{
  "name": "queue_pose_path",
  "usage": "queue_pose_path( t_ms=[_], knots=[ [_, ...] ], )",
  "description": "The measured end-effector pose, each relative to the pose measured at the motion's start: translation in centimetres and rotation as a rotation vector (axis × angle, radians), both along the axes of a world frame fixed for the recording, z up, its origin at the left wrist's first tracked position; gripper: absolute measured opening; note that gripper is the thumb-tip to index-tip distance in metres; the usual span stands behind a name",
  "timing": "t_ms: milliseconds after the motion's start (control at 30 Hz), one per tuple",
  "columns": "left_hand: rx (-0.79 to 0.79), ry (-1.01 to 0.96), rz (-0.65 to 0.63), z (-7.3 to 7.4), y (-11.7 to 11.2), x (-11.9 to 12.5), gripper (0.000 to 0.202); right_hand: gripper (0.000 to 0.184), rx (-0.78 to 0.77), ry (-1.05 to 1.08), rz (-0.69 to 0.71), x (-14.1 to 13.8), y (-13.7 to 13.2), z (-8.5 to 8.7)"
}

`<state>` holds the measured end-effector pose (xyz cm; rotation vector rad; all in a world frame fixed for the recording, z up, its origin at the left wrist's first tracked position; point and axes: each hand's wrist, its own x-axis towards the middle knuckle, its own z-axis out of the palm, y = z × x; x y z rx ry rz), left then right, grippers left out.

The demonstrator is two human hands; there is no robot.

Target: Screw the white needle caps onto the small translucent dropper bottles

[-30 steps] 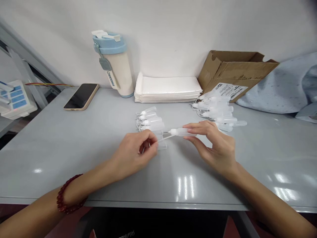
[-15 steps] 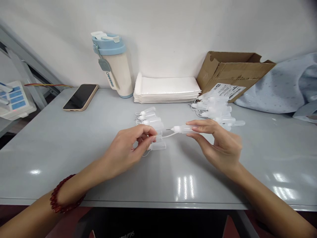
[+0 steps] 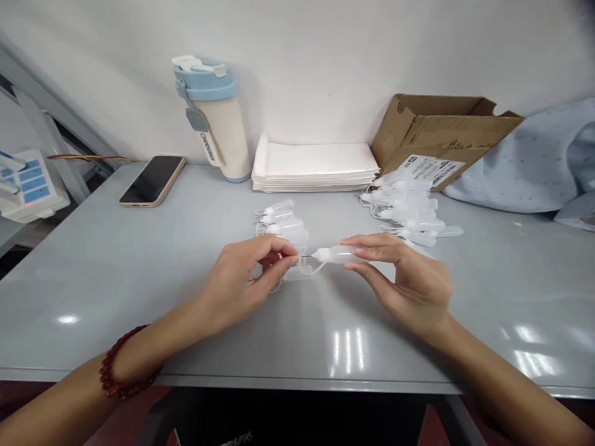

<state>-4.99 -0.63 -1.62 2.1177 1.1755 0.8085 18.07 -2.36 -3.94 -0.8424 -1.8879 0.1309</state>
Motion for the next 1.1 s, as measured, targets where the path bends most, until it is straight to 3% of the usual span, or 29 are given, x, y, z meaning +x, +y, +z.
queue_pose_path(
  t_ms=[1100],
  knots=[
    [0.032, 0.055, -0.018, 0.27, -0.31, 0.34, 0.010, 0.028, -0.021, -0.013, -0.007, -0.46, -0.35, -0.14]
  ],
)
